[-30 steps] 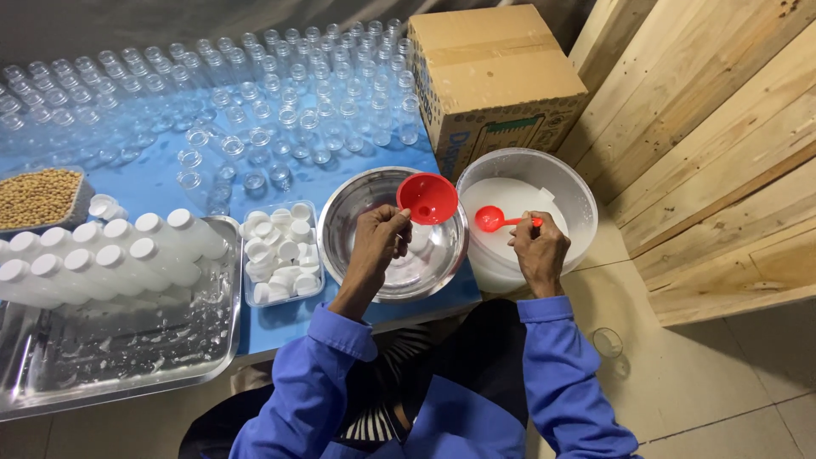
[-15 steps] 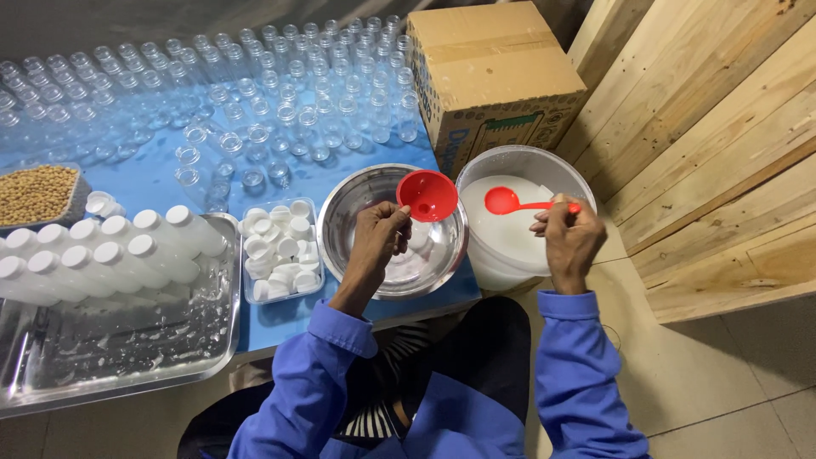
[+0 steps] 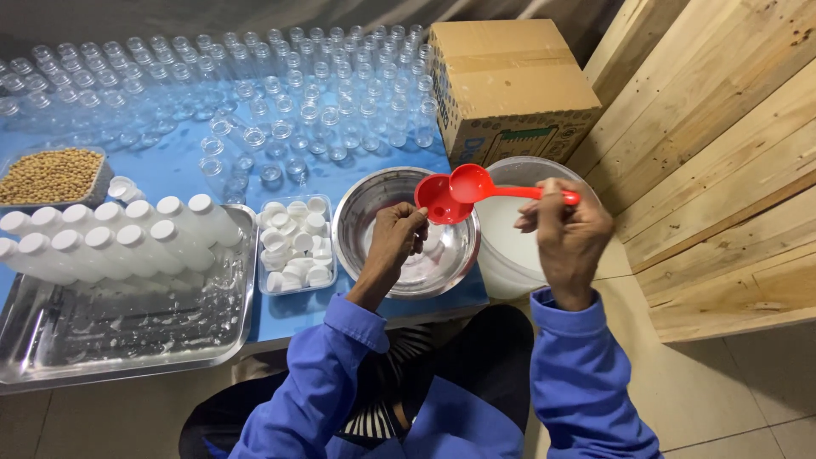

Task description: Scooping white powder from a bucket into a metal bowl using red scoops

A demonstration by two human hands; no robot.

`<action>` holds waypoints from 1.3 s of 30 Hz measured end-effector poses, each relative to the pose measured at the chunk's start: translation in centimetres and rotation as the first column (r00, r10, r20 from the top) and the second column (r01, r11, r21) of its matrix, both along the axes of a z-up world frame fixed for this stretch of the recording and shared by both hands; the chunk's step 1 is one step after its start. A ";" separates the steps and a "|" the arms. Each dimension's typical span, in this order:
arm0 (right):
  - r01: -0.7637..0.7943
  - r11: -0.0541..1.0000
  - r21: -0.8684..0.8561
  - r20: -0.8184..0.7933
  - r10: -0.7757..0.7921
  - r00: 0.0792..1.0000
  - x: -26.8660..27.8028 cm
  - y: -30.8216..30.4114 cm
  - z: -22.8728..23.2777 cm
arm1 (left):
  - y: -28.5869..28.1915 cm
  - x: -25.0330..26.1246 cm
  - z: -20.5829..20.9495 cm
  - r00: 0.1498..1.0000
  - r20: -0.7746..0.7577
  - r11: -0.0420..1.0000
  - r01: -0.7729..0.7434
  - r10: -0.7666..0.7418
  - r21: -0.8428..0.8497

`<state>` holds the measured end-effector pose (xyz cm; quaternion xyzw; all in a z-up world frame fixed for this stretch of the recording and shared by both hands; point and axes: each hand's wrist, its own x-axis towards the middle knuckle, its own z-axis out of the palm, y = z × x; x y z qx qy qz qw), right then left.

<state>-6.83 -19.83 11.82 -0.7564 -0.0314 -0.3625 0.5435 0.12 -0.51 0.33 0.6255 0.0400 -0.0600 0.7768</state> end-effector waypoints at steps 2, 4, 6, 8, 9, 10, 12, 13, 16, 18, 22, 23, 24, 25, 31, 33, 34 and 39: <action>-0.004 0.999 -0.048 0.005 0.004 1.000 0.0 0.4 -0.4 | 0.0 0.2 0.0 1.000 0.002 1.000 0.001 -0.001 -0.002; -0.009 0.995 -0.096 0.004 0.010 1.000 -0.1 0.6 -0.7 | 0.1 0.0 0.0 1.000 -0.002 1.000 -0.001 0.001 -0.004; 0.001 0.972 -0.233 0.097 0.023 0.995 0.0 0.8 -0.6 | 0.2 -0.1 0.3 1.000 -0.002 1.000 -0.002 0.002 0.006; -0.005 0.958 -0.286 0.102 0.036 0.994 -0.2 0.8 -0.8 | 0.1 0.1 0.0 1.000 0.000 1.000 -0.008 0.008 0.012; -0.008 0.941 -0.338 0.109 0.048 0.993 -0.2 0.8 -0.9 | 0.1 0.2 -0.1 1.000 0.005 1.000 -0.012 0.012 0.018; -0.009 0.942 -0.337 0.108 0.048 0.993 -0.2 0.7 -1.2 | 0.1 0.1 -0.1 1.000 0.004 1.000 -0.012 0.012 0.019; 0.049 0.856 -0.515 0.191 0.058 0.980 0.0 0.4 -1.7 | 0.0 0.1 -0.1 1.000 0.008 1.000 -0.008 0.008 0.009; 0.048 0.856 -0.515 0.189 0.059 0.980 0.2 0.2 -2.2 | 0.0 0.1 -0.1 1.000 0.006 1.000 -0.009 0.009 0.010; 0.022 0.846 -0.533 0.202 0.101 0.974 0.5 0.0 -3.0 | 0.0 0.2 0.0 1.000 0.000 1.000 -0.016 0.016 0.017; 0.085 0.838 -0.539 0.248 0.061 0.967 0.2 0.1 -2.9 | 0.1 0.2 0.0 1.000 -0.007 1.000 -0.003 0.003 0.014; 0.099 0.914 -0.393 0.208 -0.017 0.978 -0.7 -0.5 -2.4 | 0.1 0.2 0.0 1.000 -0.007 1.000 -0.010 0.010 0.020; 0.118 0.942 -0.313 0.201 -0.056 0.978 -0.6 -0.9 -2.7 | 0.1 0.1 0.1 1.000 -0.004 1.000 -0.010 0.010 0.018; 0.138 0.963 -0.231 0.191 -0.095 0.977 -0.6 -1.4 -3.0 | 0.1 0.1 0.2 1.000 -0.001 1.000 -0.010 0.010 0.016; 0.137 0.963 -0.232 0.189 -0.094 0.977 0.0 -2.6 -4.4 | 0.2 0.0 0.4 1.000 -0.003 1.000 -0.010 0.011 0.015; 0.247 0.933 -0.263 -0.001 -0.257 0.967 2.3 -6.8 -11.3 | 0.4 -0.1 0.9 1.000 -0.001 0.999 0.004 -0.004 0.034; 0.239 0.934 -0.265 -0.145 -0.284 0.948 3.1 -7.5 -13.6 | 0.3 0.1 0.6 1.000 0.006 0.999 0.000 0.000 0.036; 0.246 0.933 -0.264 -0.146 -0.291 0.946 3.1 -7.6 -14.1 | 0.3 0.1 0.6 1.000 0.005 0.999 0.008 -0.008 0.038; 0.237 0.939 -0.249 -0.324 -0.311 0.893 4.2 -8.7 -17.0 | 0.4 -0.3 1.1 1.000 -0.002 1.000 0.022 -0.022 0.009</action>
